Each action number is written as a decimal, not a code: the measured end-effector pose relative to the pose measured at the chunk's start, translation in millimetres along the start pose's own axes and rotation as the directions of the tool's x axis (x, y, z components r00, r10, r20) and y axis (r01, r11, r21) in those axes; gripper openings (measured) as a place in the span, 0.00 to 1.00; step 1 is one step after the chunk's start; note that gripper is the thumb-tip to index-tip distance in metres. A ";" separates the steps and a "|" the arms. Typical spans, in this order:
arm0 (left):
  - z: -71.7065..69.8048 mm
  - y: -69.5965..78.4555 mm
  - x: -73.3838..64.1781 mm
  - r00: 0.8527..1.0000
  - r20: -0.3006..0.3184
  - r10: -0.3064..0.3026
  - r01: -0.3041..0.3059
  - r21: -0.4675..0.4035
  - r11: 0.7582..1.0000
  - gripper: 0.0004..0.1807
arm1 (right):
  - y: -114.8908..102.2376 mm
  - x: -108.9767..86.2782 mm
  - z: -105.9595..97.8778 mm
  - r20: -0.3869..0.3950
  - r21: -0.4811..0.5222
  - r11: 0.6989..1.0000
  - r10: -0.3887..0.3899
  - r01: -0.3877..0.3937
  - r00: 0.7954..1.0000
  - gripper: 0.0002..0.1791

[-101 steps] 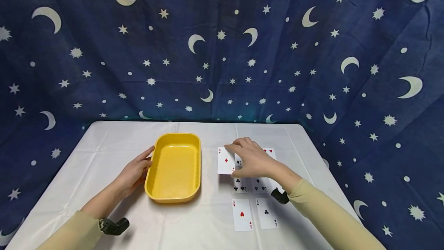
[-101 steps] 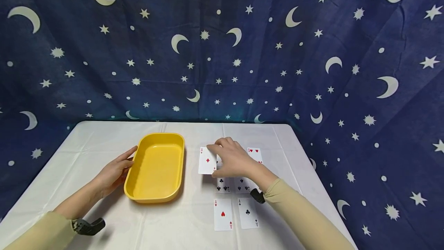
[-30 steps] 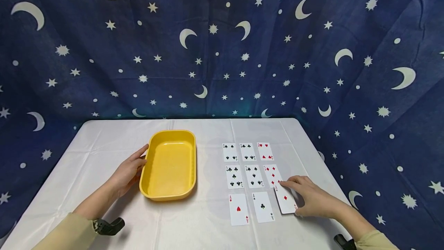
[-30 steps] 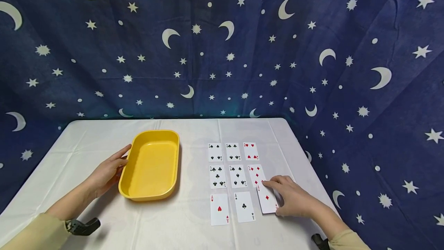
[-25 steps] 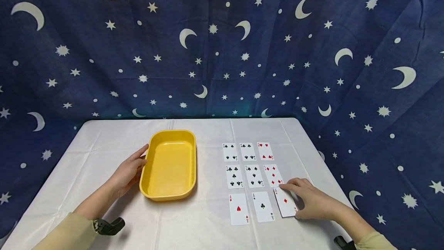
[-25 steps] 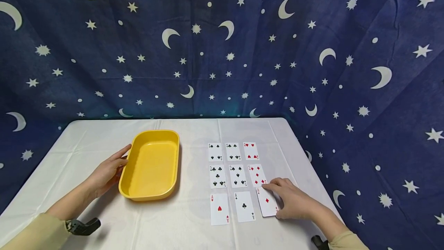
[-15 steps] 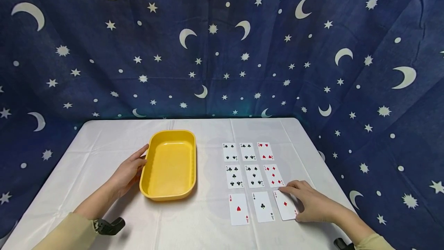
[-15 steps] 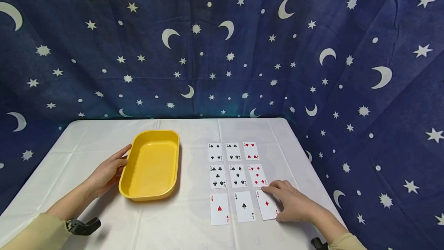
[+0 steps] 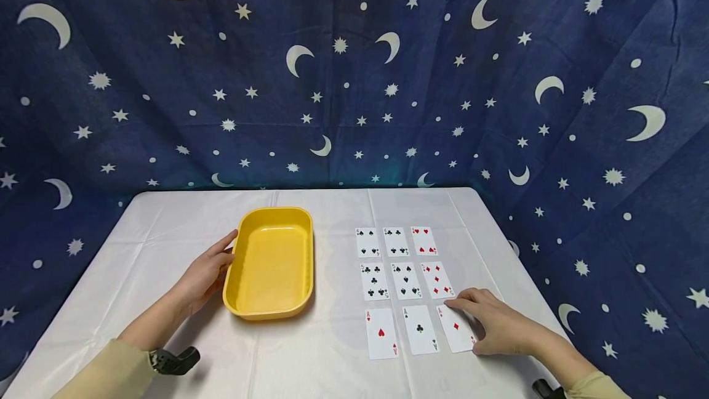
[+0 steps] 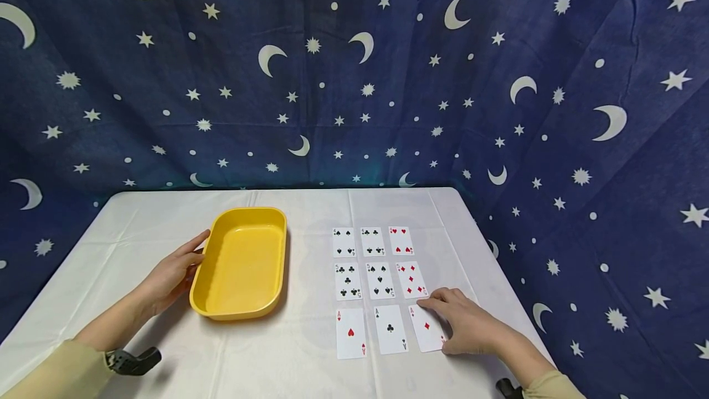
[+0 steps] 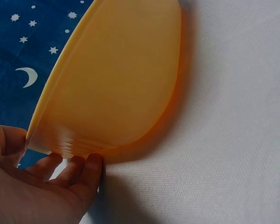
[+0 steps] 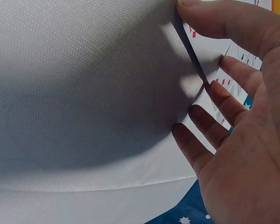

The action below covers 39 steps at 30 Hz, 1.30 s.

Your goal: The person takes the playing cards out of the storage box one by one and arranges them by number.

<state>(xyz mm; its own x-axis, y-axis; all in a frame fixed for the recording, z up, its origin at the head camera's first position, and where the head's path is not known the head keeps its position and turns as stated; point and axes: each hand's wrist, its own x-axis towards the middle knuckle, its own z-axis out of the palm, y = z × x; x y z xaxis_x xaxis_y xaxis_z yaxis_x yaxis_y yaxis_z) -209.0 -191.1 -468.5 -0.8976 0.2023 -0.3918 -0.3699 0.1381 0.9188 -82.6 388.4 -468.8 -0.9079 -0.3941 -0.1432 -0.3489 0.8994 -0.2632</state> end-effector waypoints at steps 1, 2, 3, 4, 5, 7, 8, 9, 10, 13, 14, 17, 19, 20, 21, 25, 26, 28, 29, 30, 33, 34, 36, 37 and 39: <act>0.0 0.1 0.1 1.000 0.000 -0.001 0.001 0.000 1.000 0.36 | 0.1 0.0 0.2 -0.002 -0.002 1.000 -0.003 0.003 1.000 0.50; 0.1 0.2 0.2 1.000 -0.001 -0.001 0.001 0.000 1.000 0.36 | 0.1 -0.1 0.4 -0.005 -0.006 1.000 -0.008 0.008 1.000 0.50; 0.1 0.3 0.3 1.000 -0.001 -0.001 0.001 0.001 1.000 0.36 | 0.1 -0.1 0.6 -0.008 -0.008 1.000 -0.011 0.011 1.000 0.50; 0.1 0.3 0.3 1.000 -0.001 -0.001 0.001 0.002 1.000 0.36 | 0.2 -0.1 0.9 -0.011 -0.009 1.000 -0.013 0.013 1.000 0.50; 0.3 0.3 0.3 1.000 -0.002 -0.002 0.002 0.001 1.000 0.36 | 0.2 -0.1 1.0 -0.018 -0.011 1.000 -0.022 0.022 1.000 0.50; 0.3 0.2 0.2 1.000 -0.001 -0.001 0.001 0.001 1.000 0.36 | 0.2 -0.1 1.1 -0.021 -0.013 1.000 -0.024 0.023 1.000 0.50; 0.3 0.1 0.1 1.000 -0.001 -0.001 0.001 0.001 1.000 0.36 | 0.1 -0.2 1.0 -0.022 -0.015 1.000 -0.025 0.025 0.999 0.50; 0.3 0.1 0.0 1.000 -0.001 -0.002 0.002 0.000 1.000 0.36 | 0.1 -0.2 1.1 -0.021 -0.015 1.000 -0.025 0.025 0.999 0.50; 0.4 0.0 0.0 1.000 -0.002 -0.001 0.001 0.000 1.000 0.36 | 0.1 -0.2 1.1 -0.020 -0.018 1.000 -0.025 0.025 0.999 0.50; 0.4 -0.1 0.1 1.000 -0.003 -0.002 0.002 -0.001 1.000 0.36 | 0.5 -0.2 1.1 -0.012 -0.025 1.000 -0.018 0.017 1.000 0.50; 0.5 -0.1 0.2 1.000 -0.003 -0.002 0.002 -0.001 1.000 0.36 | 0.7 -0.1 1.1 -0.011 -0.027 0.999 -0.017 0.017 1.000 0.50; 1.2 -0.2 0.5 1.000 -0.003 -0.001 0.001 -0.004 1.000 0.36 | 1.5 0.2 1.1 -0.009 -0.028 1.000 -0.012 0.012 1.000 0.50; 1.9 -0.3 0.7 1.000 -0.002 -0.001 0.001 -0.005 1.000 0.36 | 1.5 0.3 1.1 -0.007 -0.025 1.000 -0.007 0.007 1.000 0.50; 2.2 -0.4 0.7 1.000 -0.001 0.000 0.000 -0.006 1.000 0.36 | 1.5 0.3 1.1 -0.005 -0.022 1.000 -0.003 0.003 1.000 0.50; 2.6 -0.4 0.8 1.000 -0.001 0.000 0.000 -0.008 1.000 0.36 | 1.4 0.3 1.0 -0.002 -0.020 1.000 0.000 -0.001 1.000 0.51; 3.8 -0.3 0.9 1.000 -0.002 0.003 -0.003 -0.009 1.000 0.36 | 0.7 0.0 -0.1 0.006 -0.012 1.000 0.013 -0.013 1.000 0.51; 4.1 -0.2 0.9 1.000 -0.003 0.003 -0.003 -0.009 1.000 0.36 | 0.6 -0.2 -0.4 0.008 -0.011 1.000 0.014 -0.014 1.000 0.51; 4.3 -0.1 0.8 1.000 -0.004 0.004 -0.004 -0.009 1.000 0.36 | 0.4 -0.4 -1.1 0.012 -0.010 1.000 0.018 -0.017 1.000 0.51; 4.5 0.0 0.8 1.000 -0.005 0.003 -0.003 -0.009 1.000 0.36 | 0.3 -0.6 -1.5 0.014 -0.009 1.000 0.018 -0.018 1.000 0.51; 4.7 0.1 0.7 1.000 -0.005 0.002 -0.002 -0.010 1.000 0.36 | 0.3 -0.7 -1.9 0.016 -0.009 1.000 0.018 -0.018 1.000 0.51; 4.9 0.6 0.7 1.000 -0.004 0.001 -0.001 -0.015 1.000 0.36 | 0.4 -1.2 -3.7 0.023 -0.002 1.000 0.017 -0.017 1.000 0.50; 5.1 0.8 0.7 1.000 -0.003 0.000 0.000 -0.018 1.000 0.36 | 0.5 -1.4 -4.7 0.024 -0.003 1.000 0.017 -0.017 1.000 0.50; 4.5 1.4 0.7 1.000 -0.001 0.002 -0.002 -0.021 1.000 0.37 | 0.7 -1.0 -7.3 0.021 0.005 1.000 0.021 -0.021 1.000 0.48; 4.1 1.7 0.7 1.000 0.001 0.004 -0.004 -0.021 1.000 0.36 | 0.7 -0.7 -9.0 0.017 0.009 1.000 0.026 -0.026 1.000 0.46; 3.4 2.2 0.9 1.000 0.002 0.007 -0.007 -0.020 1.000 0.37 | 1.0 0.6 -12.9 -0.005 0.017 0.999 0.029 -0.029 1.000 0.44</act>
<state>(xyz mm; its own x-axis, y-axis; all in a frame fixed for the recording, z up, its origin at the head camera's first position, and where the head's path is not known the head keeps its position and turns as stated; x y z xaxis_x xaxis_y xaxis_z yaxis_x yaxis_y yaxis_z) -209.7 -187.3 -467.0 -0.8995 0.2050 -0.3858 -0.3687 0.1177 0.9221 -86.5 391.5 -456.8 -0.9188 -0.3668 -0.1456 -0.3185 0.9071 -0.2753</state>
